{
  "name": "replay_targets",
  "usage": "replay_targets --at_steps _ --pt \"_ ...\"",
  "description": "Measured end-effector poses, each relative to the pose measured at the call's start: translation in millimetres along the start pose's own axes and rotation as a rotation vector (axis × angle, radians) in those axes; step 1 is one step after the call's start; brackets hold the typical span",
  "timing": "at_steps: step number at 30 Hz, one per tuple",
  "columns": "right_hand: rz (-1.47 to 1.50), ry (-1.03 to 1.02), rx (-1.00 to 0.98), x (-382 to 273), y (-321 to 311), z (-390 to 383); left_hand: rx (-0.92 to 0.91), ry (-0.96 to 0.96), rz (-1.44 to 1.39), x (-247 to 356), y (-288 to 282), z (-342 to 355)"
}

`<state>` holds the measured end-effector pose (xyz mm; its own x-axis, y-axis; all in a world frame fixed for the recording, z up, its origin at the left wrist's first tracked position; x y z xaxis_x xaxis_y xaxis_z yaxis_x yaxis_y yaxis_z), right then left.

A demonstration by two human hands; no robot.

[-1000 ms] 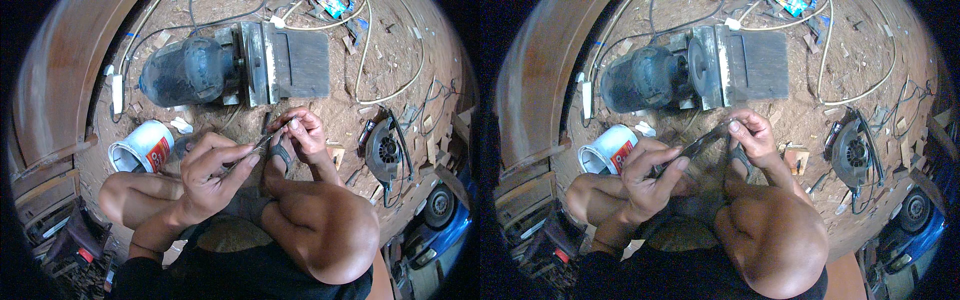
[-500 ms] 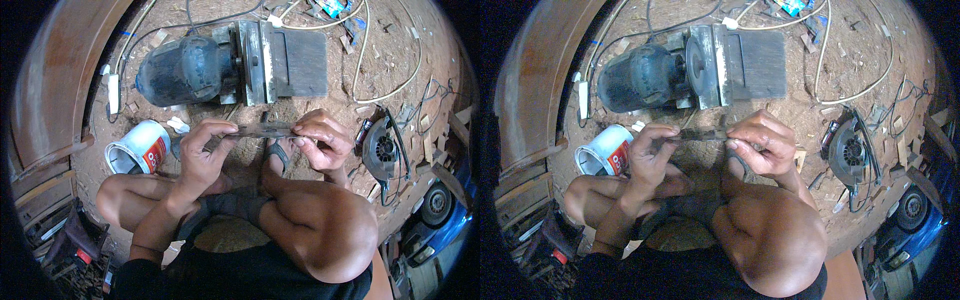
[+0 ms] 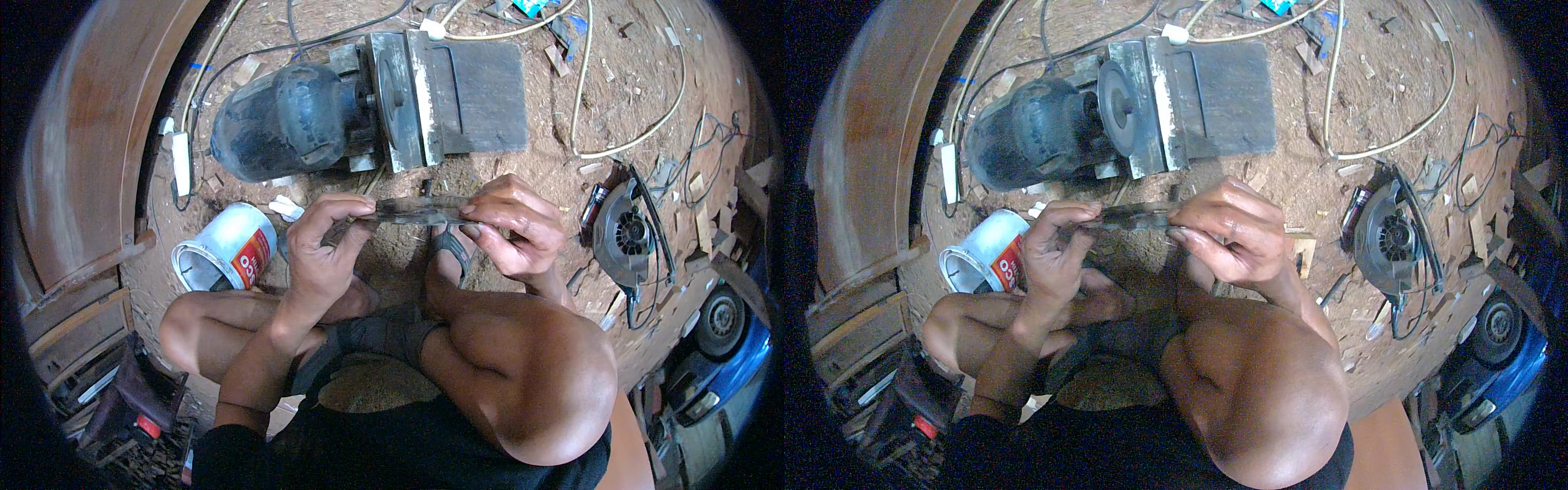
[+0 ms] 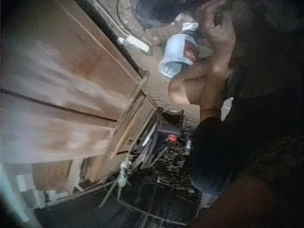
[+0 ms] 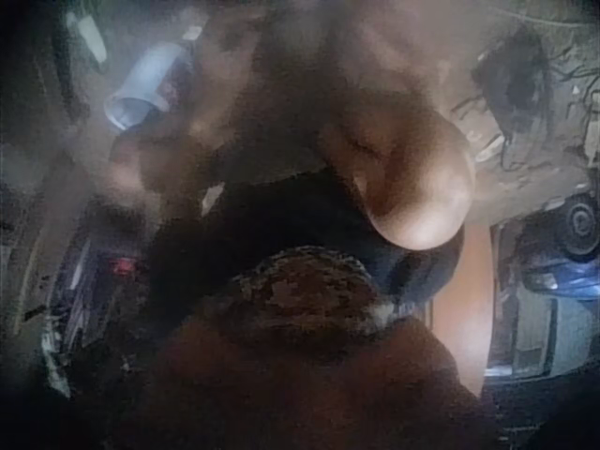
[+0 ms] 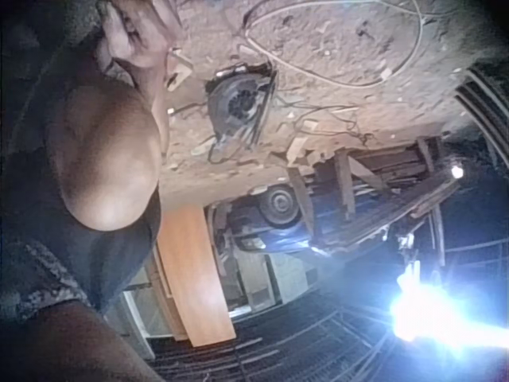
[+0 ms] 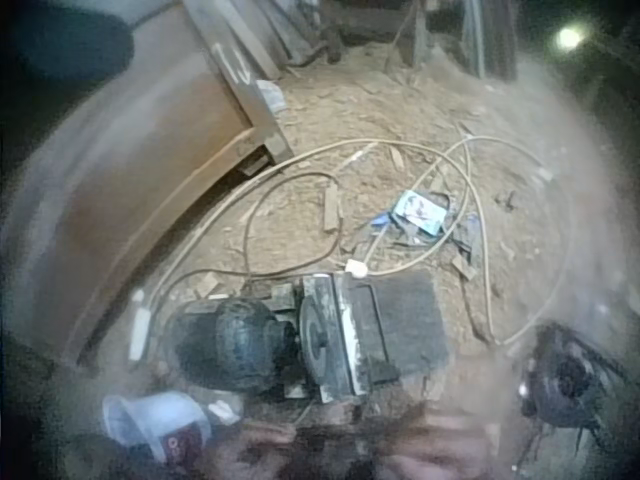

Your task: The person disassembles a circular saw, cleans the blade with a brush and liquid from a bucket, and reassembles the saw. The person handles the saw body, blade, and power cord throughout the process.

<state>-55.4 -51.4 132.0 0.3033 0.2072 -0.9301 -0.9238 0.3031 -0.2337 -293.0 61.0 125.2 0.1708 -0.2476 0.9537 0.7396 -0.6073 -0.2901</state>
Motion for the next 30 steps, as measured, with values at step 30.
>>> replay_targets --at_steps 30 --pt "0.228 0.846 0.114 68 72 -17 0.217 -0.561 -0.299 -78 12 -9"
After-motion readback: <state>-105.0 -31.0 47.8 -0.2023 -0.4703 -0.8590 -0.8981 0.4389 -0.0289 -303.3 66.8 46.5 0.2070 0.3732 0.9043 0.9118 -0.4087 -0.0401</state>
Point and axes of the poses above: each hand's wrist, its own z-axis towards the middle knuckle, its own y-axis out of the palm, x = y × z, the point moved 1 cm from there along z, towards the middle knuckle, and after that the axes turned 8 degrees about y, right-handed, at the moved point
